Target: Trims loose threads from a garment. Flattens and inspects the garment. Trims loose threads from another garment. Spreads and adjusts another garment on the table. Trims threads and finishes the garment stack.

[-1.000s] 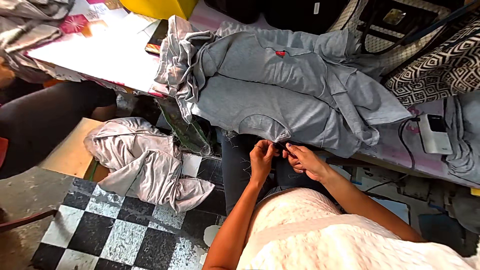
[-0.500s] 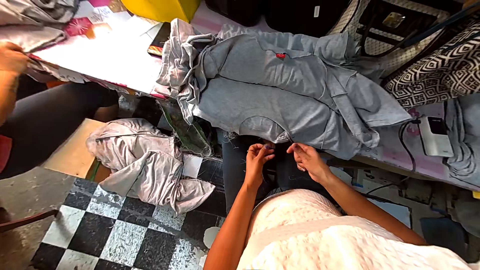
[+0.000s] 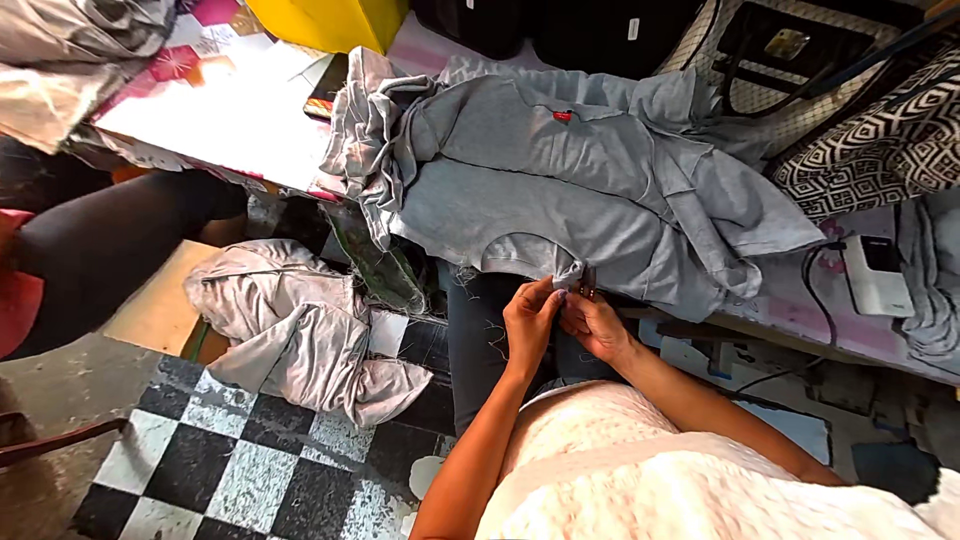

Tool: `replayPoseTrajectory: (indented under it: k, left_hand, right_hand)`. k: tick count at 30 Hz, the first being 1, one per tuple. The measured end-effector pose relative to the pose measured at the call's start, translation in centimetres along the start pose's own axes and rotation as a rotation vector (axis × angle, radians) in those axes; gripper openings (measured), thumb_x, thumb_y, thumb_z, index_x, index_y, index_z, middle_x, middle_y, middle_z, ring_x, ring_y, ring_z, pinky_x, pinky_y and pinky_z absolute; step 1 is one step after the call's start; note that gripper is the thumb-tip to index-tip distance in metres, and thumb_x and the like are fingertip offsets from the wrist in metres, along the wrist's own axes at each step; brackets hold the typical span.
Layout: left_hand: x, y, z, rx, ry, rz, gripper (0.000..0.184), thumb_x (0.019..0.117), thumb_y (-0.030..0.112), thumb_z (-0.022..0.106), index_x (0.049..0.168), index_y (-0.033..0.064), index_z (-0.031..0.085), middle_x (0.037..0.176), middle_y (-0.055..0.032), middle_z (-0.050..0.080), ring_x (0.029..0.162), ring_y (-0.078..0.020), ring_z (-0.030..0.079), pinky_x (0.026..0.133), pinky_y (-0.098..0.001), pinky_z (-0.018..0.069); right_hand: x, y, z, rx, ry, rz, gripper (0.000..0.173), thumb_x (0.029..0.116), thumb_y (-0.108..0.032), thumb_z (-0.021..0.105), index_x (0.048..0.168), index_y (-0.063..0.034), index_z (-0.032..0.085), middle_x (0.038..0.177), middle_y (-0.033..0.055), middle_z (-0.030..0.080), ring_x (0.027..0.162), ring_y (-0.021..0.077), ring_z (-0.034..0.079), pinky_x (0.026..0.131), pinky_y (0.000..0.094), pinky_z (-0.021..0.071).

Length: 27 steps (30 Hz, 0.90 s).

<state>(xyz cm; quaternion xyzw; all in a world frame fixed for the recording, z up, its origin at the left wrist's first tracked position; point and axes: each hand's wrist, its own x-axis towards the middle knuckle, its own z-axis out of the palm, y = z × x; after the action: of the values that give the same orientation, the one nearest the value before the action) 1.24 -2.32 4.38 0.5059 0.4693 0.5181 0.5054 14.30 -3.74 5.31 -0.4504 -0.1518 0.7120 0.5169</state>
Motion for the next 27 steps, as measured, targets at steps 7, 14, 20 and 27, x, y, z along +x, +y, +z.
replayPoseTrajectory:
  k: [7,14,20,27]
  left_hand:
    - [0.6,0.4,-1.4,-0.007,-0.036,-0.215,0.010,0.0961,0.003,0.066,0.098,-0.0046,0.073,0.078,-0.0042,0.072,0.063,-0.0068,0.068,0.062,-0.0235,0.0601]
    - [0.2,0.7,-2.0,-0.176,-0.068,-0.268,0.011,0.0981,0.003,0.062,0.095,-0.0039,0.071,0.072,-0.0020,0.071,0.060,-0.0095,0.068,0.061,-0.0264,0.0606]
    - [-0.4,0.6,-1.6,-0.063,-0.076,-0.106,0.011,0.0962,0.003,0.065,0.097,-0.0054,0.071,0.076,-0.0034,0.072,0.062,-0.0071,0.068,0.060,-0.0238,0.0603]
    - [-0.9,-0.7,-0.8,-0.048,-0.076,-0.062,0.010,0.0951,0.002,0.066,0.097,-0.0058,0.072,0.077,-0.0038,0.073,0.062,-0.0055,0.068,0.060,-0.0223,0.0599]
  right_hand:
    - [-0.5,-3.1,-1.1,-0.508,-0.040,-0.013,0.016,0.1069,-0.021,0.053,0.104,-0.0085,0.063,0.060,-0.0126,0.043,0.047,-0.0008,0.037,0.047,0.0177,0.0355]
    - [-3.1,-8.3,1.2,-0.533,-0.167,0.399,0.046,0.1138,-0.040,0.024,0.100,-0.0129,0.058,0.058,-0.0109,0.034,0.042,0.0002,0.028,0.040,0.0159,0.0273]
    - [-1.8,-6.1,2.2,-0.553,-0.087,0.422,0.044,0.1138,-0.040,0.027,0.091,-0.0141,0.054,0.055,-0.0107,0.031,0.040,0.0006,0.026,0.039,0.0166,0.0246]
    - [-1.4,-4.9,1.9,-0.553,0.048,0.348,0.036,0.1140,-0.033,0.034,0.092,-0.0127,0.053,0.056,-0.0100,0.031,0.041,0.0011,0.025,0.040,0.0168,0.0236]
